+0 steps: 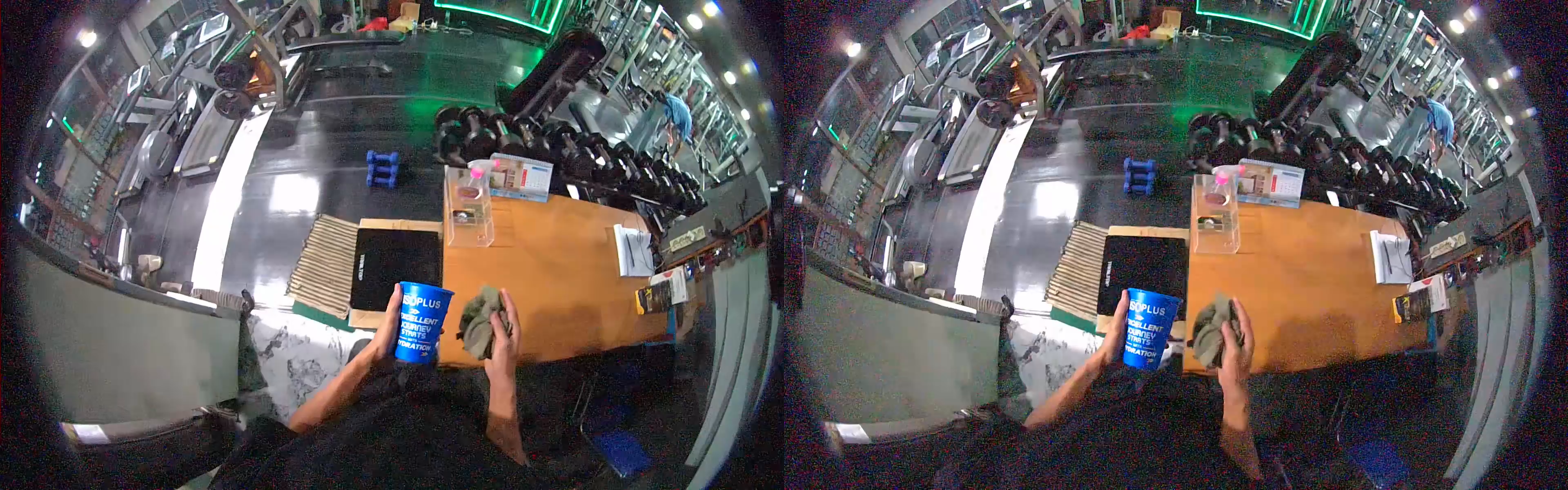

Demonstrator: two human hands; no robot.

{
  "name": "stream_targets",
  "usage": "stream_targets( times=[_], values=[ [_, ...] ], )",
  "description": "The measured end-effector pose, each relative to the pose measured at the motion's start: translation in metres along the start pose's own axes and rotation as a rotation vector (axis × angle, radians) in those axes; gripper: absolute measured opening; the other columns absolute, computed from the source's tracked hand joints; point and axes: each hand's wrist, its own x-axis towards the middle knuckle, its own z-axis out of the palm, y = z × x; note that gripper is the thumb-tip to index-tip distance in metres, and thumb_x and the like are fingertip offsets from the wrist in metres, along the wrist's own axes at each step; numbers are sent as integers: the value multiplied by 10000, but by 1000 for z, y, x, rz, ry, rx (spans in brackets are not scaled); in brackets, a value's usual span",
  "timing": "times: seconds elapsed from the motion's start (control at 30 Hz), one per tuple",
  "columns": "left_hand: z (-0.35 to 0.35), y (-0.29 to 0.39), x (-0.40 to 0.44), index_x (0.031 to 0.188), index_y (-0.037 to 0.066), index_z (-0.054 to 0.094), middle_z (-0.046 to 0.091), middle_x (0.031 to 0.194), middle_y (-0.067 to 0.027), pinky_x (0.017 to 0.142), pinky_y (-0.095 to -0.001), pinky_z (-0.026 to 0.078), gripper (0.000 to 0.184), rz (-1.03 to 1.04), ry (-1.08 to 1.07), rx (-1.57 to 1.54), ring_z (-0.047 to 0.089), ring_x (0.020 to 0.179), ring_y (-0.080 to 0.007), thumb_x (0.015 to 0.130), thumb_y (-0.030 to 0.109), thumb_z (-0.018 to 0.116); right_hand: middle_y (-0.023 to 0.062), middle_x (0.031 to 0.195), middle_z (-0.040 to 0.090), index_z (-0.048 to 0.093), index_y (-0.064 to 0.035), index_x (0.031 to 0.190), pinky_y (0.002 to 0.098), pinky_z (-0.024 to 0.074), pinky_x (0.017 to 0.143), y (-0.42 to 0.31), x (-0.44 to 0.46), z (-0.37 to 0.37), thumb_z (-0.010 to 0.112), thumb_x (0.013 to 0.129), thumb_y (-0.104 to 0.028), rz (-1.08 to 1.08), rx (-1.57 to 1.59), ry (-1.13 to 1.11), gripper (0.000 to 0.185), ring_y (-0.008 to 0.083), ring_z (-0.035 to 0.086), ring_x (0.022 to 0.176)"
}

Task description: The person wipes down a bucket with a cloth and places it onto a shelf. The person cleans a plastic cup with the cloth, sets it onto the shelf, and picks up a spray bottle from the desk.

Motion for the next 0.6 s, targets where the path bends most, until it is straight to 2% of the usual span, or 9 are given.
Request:
stream_targets(
  times=[0.07,0.17,0.2,0.33,0.37,0.43,0.47,0.5,0.6],
  values=[
    [-18,7,-9,1204,-1,567,682,977,-160,712,-378,601,931,35,4,44,700,794,-244,858,801,248,96,1300,536,543,-42,1304,336,438,991,15,-7,6,493,949,-60,28,31,49,359,212,525,1182],
    [-43,19,-25,1210,0,565,680,994,-164,716,-373,601,923,12,-9,65,703,813,-247,863,794,246,90,1224,571,594,-44,1203,338,459,962,41,-20,18,489,951,-63,27,155,48,273,209,552,1135],
    [-58,24,-28,1300,31,534,666,1098,-182,745,-396,593,965,-11,-66,102,694,879,-276,839,821,228,81,1144,591,614,-51,1115,332,480,910,39,-29,35,498,942,-58,43,188,114,209,192,577,1062],
    [-107,46,-50,1287,26,535,677,1001,-236,718,-397,596,962,-112,-96,221,701,842,-291,842,819,219,61,1082,597,623,-66,1074,301,488,842,59,-67,79,543,917,-68,63,230,213,176,164,582,978],
    [-113,50,-56,1282,21,532,675,1019,-225,721,-388,595,896,-101,-102,221,700,841,-284,886,767,234,49,1062,604,635,-61,1054,296,470,854,60,-78,91,572,910,-97,76,251,243,162,152,575,981],
    [-147,48,-47,1332,10,482,634,1153,-150,855,-327,530,728,-22,-158,437,647,980,-195,975,620,307,46,1068,611,630,-51,1045,289,393,943,49,-102,112,556,913,-113,128,-41,244,164,145,538,1039],
    [-141,52,-50,1361,2,444,570,1257,-125,968,-328,447,623,78,-227,486,564,1111,-175,999,507,402,57,1080,620,641,-48,1059,306,403,935,75,-114,109,574,914,-142,145,-5,257,185,159,545,1032],
    [-168,37,-45,1370,-2,426,548,1285,-130,1008,-338,404,590,81,-104,668,525,1157,-183,987,444,482,63,1079,623,638,-39,1084,307,409,931,97,-128,104,590,924,-179,185,-16,242,217,170,557,1014],
    [-169,23,-45,1355,7,409,550,1248,-104,1014,-332,383,626,-47,-474,794,497,1163,-180,919,402,624,93,1116,616,604,-39,1169,322,430,931,118,-174,101,559,965,-226,321,-197,188,279,172,568,1026]
  ],
)
